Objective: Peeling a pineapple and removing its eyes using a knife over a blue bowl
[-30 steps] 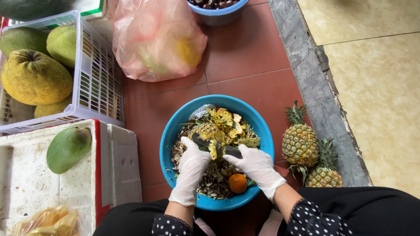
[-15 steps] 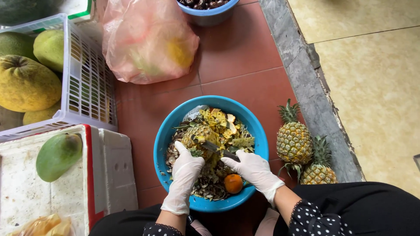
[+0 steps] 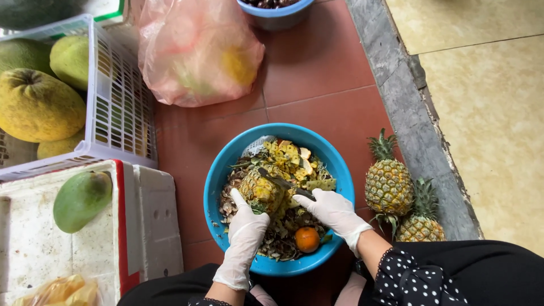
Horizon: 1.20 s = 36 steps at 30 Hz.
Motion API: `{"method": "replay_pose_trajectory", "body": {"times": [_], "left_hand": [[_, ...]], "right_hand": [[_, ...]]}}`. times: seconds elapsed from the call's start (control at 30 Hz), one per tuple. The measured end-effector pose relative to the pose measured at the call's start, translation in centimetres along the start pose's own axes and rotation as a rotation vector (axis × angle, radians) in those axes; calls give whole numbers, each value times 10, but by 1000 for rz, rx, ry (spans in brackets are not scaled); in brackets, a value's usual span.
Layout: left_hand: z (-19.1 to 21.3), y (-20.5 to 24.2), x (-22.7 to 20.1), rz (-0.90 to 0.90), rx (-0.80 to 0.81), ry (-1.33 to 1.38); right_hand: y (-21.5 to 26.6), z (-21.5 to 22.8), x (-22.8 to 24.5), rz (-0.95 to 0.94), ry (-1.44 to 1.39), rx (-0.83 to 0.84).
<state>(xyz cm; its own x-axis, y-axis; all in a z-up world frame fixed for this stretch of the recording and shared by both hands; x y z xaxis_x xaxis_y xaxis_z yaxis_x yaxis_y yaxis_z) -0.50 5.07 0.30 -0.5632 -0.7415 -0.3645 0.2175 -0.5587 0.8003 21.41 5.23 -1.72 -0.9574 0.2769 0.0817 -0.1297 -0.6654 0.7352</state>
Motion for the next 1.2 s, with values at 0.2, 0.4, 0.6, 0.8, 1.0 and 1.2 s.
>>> {"method": "replay_pose_trajectory", "body": {"times": [0.2,0.4,0.6,0.8,1.0,1.2], "left_hand": [[-17,-1,18,-14,-28,-13],[-6,6,24,44,-8,58],[20,16,-8,45,30,175],[10,-25,-10,40,29,89],[19,-6,-16,43,25,180],[21,-15,-18,52,34,194]], "right_hand": [[-28,12,25,63,-116,75],[-58,-12,18,-62,-448,265],[16,0,4,163,-845,192],[21,-56,-7,98,-48,-120],[22,-44,-29,-25,-713,47],[18,-76,-17,75,-68,-103]]}}
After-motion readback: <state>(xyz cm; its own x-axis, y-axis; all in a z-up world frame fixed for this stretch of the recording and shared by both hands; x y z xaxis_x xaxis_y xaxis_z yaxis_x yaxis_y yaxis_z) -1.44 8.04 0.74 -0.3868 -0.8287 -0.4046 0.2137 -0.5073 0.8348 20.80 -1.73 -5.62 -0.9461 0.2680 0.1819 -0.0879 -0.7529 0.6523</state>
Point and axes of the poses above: each hand's wrist, its own y-axis away from the middle knuckle, its own z-axis out of the back of the hand, x = y × z, the point moved 4 cm from there along -y, towards the middle knuckle, and after that the axes turned 13 degrees about y, right-handed, at the moved point
